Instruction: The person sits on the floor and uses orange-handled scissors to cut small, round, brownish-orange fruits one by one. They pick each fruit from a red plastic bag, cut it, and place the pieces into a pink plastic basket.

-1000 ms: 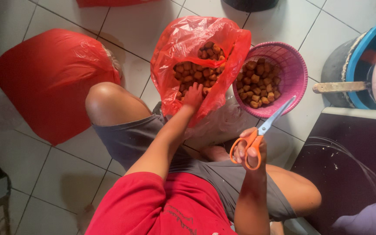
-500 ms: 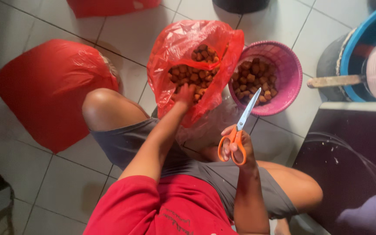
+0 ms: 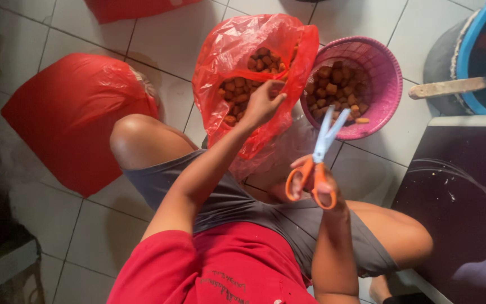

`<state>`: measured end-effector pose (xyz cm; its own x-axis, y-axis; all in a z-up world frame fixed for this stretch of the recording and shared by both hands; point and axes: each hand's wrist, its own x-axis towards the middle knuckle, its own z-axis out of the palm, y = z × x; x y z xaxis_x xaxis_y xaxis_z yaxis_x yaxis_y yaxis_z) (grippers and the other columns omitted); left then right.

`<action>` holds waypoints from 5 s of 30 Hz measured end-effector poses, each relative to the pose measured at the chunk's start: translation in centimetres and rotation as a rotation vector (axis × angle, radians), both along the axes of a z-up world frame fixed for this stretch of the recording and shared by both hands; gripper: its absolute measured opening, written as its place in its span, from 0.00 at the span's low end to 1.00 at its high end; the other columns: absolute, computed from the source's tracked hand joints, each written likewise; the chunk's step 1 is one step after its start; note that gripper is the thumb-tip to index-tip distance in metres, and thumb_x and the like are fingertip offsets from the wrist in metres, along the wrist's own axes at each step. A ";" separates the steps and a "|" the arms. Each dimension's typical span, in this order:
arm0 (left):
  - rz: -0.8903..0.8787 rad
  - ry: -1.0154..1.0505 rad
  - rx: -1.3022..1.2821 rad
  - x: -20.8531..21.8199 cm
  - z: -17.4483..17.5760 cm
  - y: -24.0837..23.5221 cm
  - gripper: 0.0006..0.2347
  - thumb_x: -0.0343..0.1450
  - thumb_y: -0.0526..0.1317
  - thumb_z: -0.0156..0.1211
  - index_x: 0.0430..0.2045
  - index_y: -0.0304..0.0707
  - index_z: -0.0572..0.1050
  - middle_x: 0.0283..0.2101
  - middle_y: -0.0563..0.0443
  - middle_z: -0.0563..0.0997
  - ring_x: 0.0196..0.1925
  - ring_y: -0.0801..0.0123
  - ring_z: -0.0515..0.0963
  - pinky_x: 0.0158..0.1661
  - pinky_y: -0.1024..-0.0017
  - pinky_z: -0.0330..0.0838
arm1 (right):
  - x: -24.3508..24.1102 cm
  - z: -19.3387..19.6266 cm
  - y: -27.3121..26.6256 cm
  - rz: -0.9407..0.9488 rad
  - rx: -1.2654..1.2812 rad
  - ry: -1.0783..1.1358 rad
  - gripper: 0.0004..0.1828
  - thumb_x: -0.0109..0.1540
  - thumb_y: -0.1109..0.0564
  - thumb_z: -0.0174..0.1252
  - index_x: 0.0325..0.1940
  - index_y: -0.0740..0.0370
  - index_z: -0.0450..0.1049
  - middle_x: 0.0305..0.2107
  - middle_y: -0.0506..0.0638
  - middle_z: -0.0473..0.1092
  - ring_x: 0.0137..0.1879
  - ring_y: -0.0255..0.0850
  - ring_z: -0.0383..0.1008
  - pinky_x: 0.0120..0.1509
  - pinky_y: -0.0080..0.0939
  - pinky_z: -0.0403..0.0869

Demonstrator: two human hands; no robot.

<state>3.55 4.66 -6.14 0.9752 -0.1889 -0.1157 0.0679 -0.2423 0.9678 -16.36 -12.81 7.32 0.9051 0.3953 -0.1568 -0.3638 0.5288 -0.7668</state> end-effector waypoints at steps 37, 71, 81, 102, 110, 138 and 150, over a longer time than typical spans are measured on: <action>-0.321 0.482 -0.128 -3.1 -12.3 -28.9 0.14 0.78 0.47 0.50 0.45 0.36 0.78 0.43 0.43 0.87 0.46 0.63 0.87 0.50 0.66 0.79 | -4.0 0.5 -11.3 -0.470 -0.150 0.264 0.44 0.57 0.37 0.72 0.61 0.71 0.64 0.29 0.55 0.71 0.32 0.45 0.73 0.38 0.45 0.74; -0.441 0.440 -1.079 -6.0 11.6 -4.9 0.09 0.79 0.39 0.62 0.46 0.32 0.75 0.44 0.54 0.79 0.47 0.78 0.77 0.51 0.75 0.72 | -0.9 -3.0 -1.9 -0.246 -0.158 0.008 0.34 0.56 0.50 0.76 0.55 0.75 0.69 0.21 0.53 0.68 0.23 0.43 0.70 0.25 0.41 0.69; -0.071 0.263 -0.620 -1.9 3.7 -15.7 0.20 0.73 0.44 0.59 0.58 0.32 0.73 0.40 0.44 0.83 0.36 0.69 0.80 0.36 0.73 0.72 | -2.1 -2.2 -6.5 -0.337 0.246 -0.108 0.25 0.68 0.49 0.62 0.59 0.70 0.65 0.25 0.57 0.72 0.25 0.46 0.74 0.27 0.42 0.71; 0.121 0.001 0.678 -3.7 -16.6 1.4 0.15 0.68 0.41 0.70 0.44 0.42 0.73 0.47 0.43 0.75 0.54 0.48 0.74 0.48 0.51 0.69 | -1.0 -2.3 -2.0 -0.183 -0.024 0.023 0.38 0.58 0.42 0.74 0.59 0.71 0.67 0.21 0.51 0.68 0.20 0.40 0.68 0.23 0.40 0.69; -0.022 0.659 -0.893 -0.5 0.5 0.6 0.16 0.73 0.40 0.64 0.53 0.40 0.72 0.49 0.50 0.81 0.48 0.71 0.78 0.49 0.68 0.70 | 1.6 0.4 1.4 0.164 0.036 0.112 0.53 0.53 0.26 0.70 0.64 0.67 0.62 0.33 0.55 0.73 0.39 0.46 0.75 0.44 0.45 0.74; -0.251 0.596 -0.803 -6.0 8.1 -3.8 0.22 0.75 0.42 0.64 0.63 0.35 0.69 0.50 0.51 0.77 0.48 0.76 0.78 0.47 0.74 0.76 | -1.8 -5.7 -2.1 -0.354 0.094 0.053 0.32 0.59 0.54 0.74 0.57 0.74 0.67 0.21 0.52 0.71 0.23 0.45 0.72 0.25 0.43 0.72; 0.065 -0.193 -0.137 -2.4 -2.5 -8.5 0.10 0.75 0.37 0.59 0.50 0.43 0.78 0.49 0.46 0.84 0.51 0.61 0.83 0.54 0.65 0.77 | -3.6 -2.9 -4.2 -0.437 0.071 -0.083 0.33 0.62 0.46 0.72 0.60 0.66 0.65 0.24 0.51 0.69 0.25 0.40 0.72 0.29 0.36 0.71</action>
